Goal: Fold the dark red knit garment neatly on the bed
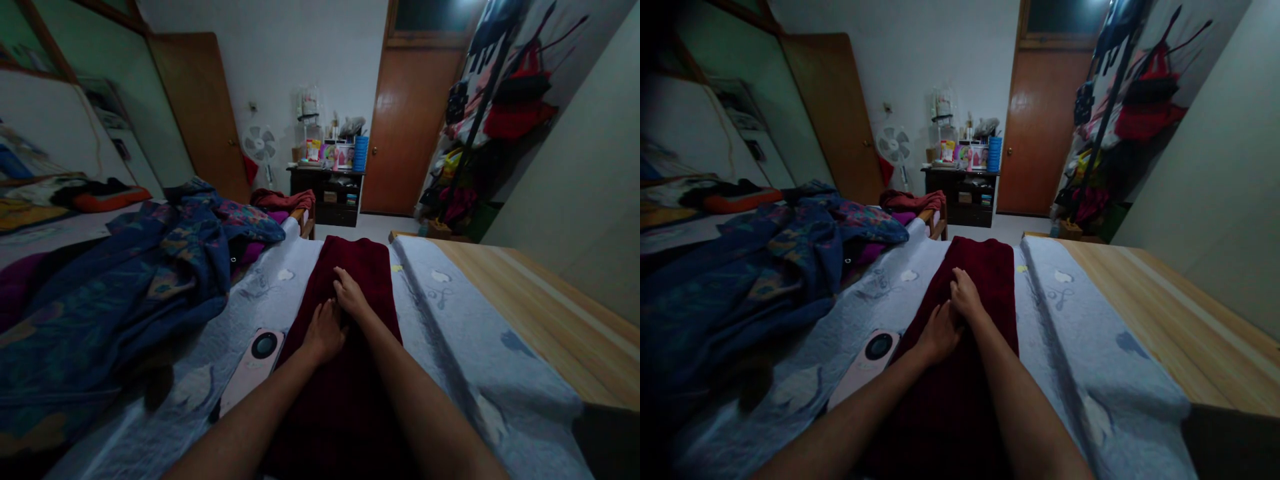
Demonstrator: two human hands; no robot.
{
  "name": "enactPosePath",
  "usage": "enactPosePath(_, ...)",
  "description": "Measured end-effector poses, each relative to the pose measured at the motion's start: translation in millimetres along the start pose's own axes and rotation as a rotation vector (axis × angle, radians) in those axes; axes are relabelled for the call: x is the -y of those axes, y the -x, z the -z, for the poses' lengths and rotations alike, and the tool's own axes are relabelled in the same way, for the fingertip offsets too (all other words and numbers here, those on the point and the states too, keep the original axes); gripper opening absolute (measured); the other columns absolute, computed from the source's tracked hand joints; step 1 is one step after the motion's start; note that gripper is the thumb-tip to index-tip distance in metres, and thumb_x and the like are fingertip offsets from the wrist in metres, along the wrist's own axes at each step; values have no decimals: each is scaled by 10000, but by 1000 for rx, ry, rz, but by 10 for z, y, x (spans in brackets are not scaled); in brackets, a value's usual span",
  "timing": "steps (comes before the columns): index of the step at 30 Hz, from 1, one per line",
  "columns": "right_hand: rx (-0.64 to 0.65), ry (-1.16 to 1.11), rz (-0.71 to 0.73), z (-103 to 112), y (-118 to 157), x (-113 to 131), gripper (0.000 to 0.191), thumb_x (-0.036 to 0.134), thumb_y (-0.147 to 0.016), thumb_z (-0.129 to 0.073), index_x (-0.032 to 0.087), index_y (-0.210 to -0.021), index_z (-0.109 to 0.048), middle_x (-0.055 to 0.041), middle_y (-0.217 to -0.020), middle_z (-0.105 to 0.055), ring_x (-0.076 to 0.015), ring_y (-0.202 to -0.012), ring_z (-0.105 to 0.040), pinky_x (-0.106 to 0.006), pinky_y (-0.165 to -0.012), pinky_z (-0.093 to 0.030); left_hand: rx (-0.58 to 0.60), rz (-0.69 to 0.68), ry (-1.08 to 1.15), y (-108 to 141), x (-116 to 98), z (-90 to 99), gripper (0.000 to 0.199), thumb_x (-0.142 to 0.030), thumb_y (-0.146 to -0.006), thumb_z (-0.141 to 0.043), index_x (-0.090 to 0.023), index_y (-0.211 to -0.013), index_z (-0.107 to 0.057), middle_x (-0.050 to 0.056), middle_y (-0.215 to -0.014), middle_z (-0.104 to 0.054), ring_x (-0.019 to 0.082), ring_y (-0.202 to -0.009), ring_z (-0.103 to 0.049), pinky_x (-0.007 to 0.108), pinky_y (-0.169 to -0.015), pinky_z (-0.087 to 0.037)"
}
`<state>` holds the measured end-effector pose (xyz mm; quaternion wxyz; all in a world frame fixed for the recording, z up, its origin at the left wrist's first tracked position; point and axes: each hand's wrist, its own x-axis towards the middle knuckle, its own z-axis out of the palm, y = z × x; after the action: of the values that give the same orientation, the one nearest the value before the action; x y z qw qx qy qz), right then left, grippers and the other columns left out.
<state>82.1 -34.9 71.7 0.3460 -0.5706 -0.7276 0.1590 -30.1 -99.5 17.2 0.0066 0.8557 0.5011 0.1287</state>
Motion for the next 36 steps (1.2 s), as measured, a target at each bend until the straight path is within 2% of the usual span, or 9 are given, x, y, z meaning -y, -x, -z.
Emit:
enactPosePath(4, 63, 146, -26, -168, -148, -244, 463, 229, -919, -392, 80, -1353, -452, -134, -1439, -422, -199, -1369, -319, -348, -1127, -240, -74, -24, -4, 34, 8, -23, 601, -316, -893, -400, -61, -1425, -286, 175, -1485, -339, 273, -1407, -223, 474, -1150, -179)
enactPosePath(9, 123, 267, -8, -196, -120, -509, 525, 336, -935, -413, 123, -1414, -374, -120, -1488, -344, -228, -1400, -241, -401, -1125, -219, -104, -17, -29, 62, 4, -60, 573, -285, -874, -407, -64, -1397, -335, 182, -1478, -349, 292, -1401, -233, 496, -1137, -225)
enactPosePath(14, 74, 329, -26, -221, -59, -484, 539, 365, -935, -402, 155, -1429, -355, -99, -1499, -331, -239, -1411, -203, -426, -1122, -203, -127, 26, 10, 65, 0, -100, 671, -241, -830, -438, -77, -1447, -234, 164, -1504, -307, 282, -1411, -204, 494, -1133, -250)
enactPosePath(18, 68, 338, -17, -228, -35, -472, 534, 363, -939, -378, 168, -1435, -345, -85, -1502, -327, -231, -1410, -206, -427, -1122, -199, -118, 82, 71, 3, 61, -142, 627, -267, -884, -383, -109, -1464, -205, 147, -1521, -272, 264, -1420, -172, 493, -1132, -247)
enactPosePath(21, 68, 317, -9, -230, -35, -530, 521, 352, -944, -350, 162, -1428, -360, -78, -1497, -340, -230, -1407, -214, -420, -1123, -204, -47, 126, 111, -145, 147, -145, 574, -275, -920, -314, -92, -1457, -231, 154, -1524, -262, 251, -1420, -179, 467, -1137, -232)
enactPosePath(26, 27, 261, 20, -253, -29, -663, 499, 263, -926, -326, 186, -1415, -388, -58, -1479, -377, -207, -1397, -246, -417, -1116, -235, 6, 156, 140, -516, 299, -113, 602, -228, -887, -345, -109, -1465, -223, 136, -1537, -234, 237, -1425, -164, 431, -1138, -209)
enactPosePath(31, 16, 232, 24, -269, -26, -700, 529, 193, -888, -333, 177, -1414, -387, -58, -1471, -390, -195, -1394, -251, -414, -1119, -237, 52, 187, 161, -849, 366, -47, 597, -231, -898, -340, -135, -1472, -204, 156, -1518, -278, 254, -1410, -216, 464, -1120, -210)
enactPosePath(36, 21, 260, -27, -264, -25, -651, 521, 194, -890, -338, 155, -1407, -396, -69, -1469, -391, -206, -1395, -246, -414, -1125, -211, 92, 279, 173, -1159, 367, 43, 543, -233, -906, -352, -158, -1441, -298, 185, -1489, -326, 302, -1377, -290, 489, -1084, -261)
